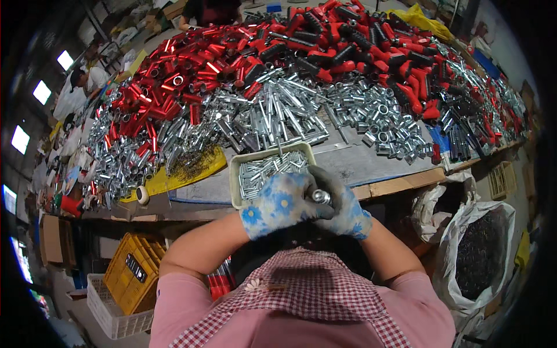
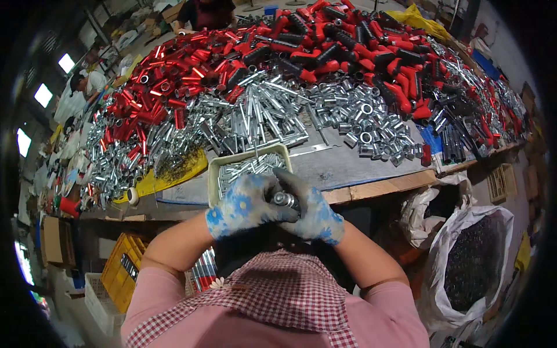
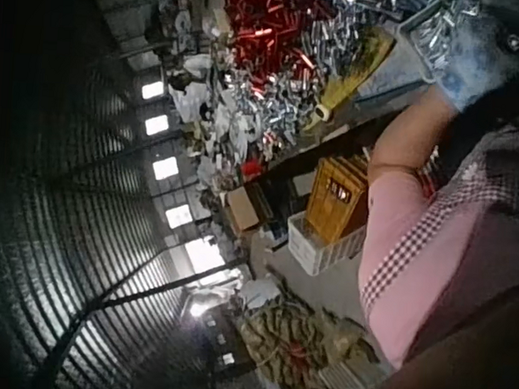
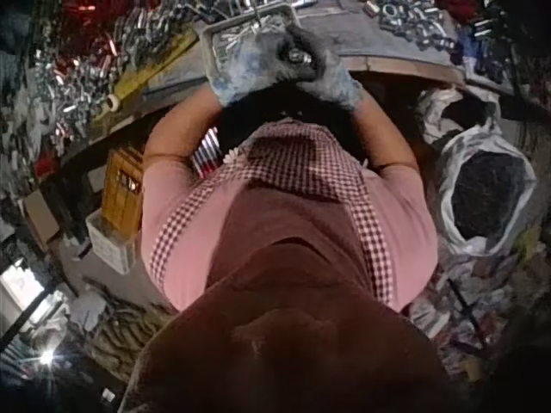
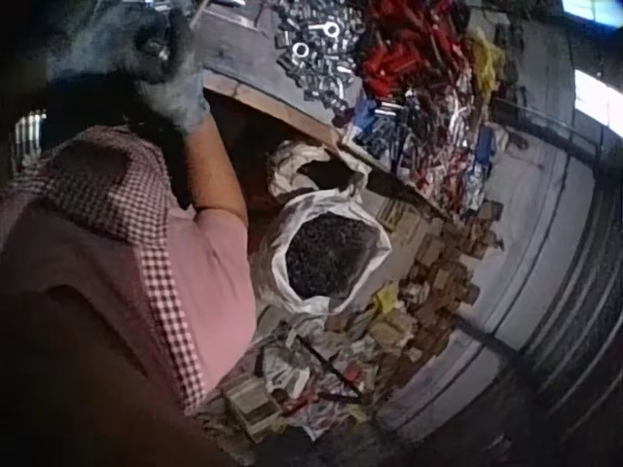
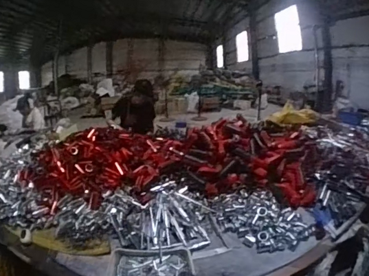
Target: The person assembles tools by fitting metal components and pins into metal tubes, attaching handles and sleeves, and placing the assembled tools into a basket.
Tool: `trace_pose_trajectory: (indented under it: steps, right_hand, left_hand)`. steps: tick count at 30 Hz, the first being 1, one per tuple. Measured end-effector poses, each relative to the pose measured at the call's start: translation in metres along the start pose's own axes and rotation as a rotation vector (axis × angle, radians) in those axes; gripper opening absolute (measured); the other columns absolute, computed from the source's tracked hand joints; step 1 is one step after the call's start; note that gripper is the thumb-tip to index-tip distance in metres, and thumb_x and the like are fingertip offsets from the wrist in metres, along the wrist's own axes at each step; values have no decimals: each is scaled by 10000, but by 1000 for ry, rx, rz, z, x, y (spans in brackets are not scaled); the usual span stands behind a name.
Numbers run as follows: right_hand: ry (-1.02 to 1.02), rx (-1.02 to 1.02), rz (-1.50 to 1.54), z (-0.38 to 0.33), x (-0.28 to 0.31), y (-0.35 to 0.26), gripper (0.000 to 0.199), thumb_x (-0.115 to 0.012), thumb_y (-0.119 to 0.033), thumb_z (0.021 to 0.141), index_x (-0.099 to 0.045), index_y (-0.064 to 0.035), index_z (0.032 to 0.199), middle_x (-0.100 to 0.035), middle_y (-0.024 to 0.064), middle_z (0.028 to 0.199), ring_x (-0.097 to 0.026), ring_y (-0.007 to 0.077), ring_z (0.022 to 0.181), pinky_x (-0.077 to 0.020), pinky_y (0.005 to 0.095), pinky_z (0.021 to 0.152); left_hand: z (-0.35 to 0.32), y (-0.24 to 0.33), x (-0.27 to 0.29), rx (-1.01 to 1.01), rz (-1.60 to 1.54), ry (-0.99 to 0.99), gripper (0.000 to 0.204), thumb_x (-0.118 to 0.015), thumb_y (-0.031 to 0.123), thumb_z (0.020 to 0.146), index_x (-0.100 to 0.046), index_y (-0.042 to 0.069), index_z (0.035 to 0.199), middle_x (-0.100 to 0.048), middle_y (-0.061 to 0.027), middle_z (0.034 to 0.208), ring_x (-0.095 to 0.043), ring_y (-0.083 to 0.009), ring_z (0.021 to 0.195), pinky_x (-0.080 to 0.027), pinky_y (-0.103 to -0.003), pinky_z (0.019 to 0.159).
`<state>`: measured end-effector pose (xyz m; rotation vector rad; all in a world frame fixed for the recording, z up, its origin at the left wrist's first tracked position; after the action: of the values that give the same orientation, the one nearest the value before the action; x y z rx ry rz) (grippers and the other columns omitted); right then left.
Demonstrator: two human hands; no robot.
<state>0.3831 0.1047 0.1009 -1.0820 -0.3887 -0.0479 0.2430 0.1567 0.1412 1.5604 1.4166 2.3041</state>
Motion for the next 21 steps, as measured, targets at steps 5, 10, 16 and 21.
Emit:
trace_pose_trajectory:
  steps: [5,10,16,21]
  right_hand:
    - [353,-1,372,9,47,4,559,-666,-278,895,-457,-12,1339,-596,80,1025,-568,139,903,-487,307,798]
    - [443,-479,601,-15,48,123,418,-645,-263,913,-482,-77,1250,-504,-5,742,-470,83,563,-413,241,490]
    - [547,-602,982,3,83,63,343,-631,-397,906,-552,-104,1065,-477,-25,667,-432,91,500,-361,242,417]
    - [608,-958,1348,-26,82,58,264,-553,-305,951,-582,-61,1047,-548,19,724,-474,73,524,-389,215,443]
  left_hand:
    - [78,-22,38,136,-282,95,419,-599,441,887,-686,47,998,-676,-136,815,-644,-289,747,-520,-389,729]
    - [197,-90,14,99,627,77,581,-499,519,908,-576,77,1277,-520,-265,1310,-436,-453,1247,-342,-546,1046]
    - [249,-107,-13,244,815,-144,622,-574,542,851,-544,138,1322,-408,-213,1427,-363,-428,1309,-307,-544,1071]
    - [235,-120,9,54,526,105,439,-635,439,848,-657,113,1141,-568,-193,1226,-507,-351,1165,-405,-464,980]
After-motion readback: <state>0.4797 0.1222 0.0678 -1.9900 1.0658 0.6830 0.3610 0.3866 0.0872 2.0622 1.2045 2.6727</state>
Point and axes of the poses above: each hand's wrist, its own z-axis towards the middle knuckle, its own x-axis out of the back of the hand, y = z × x, the point moved 4 cm from there along z, towards the middle knuckle
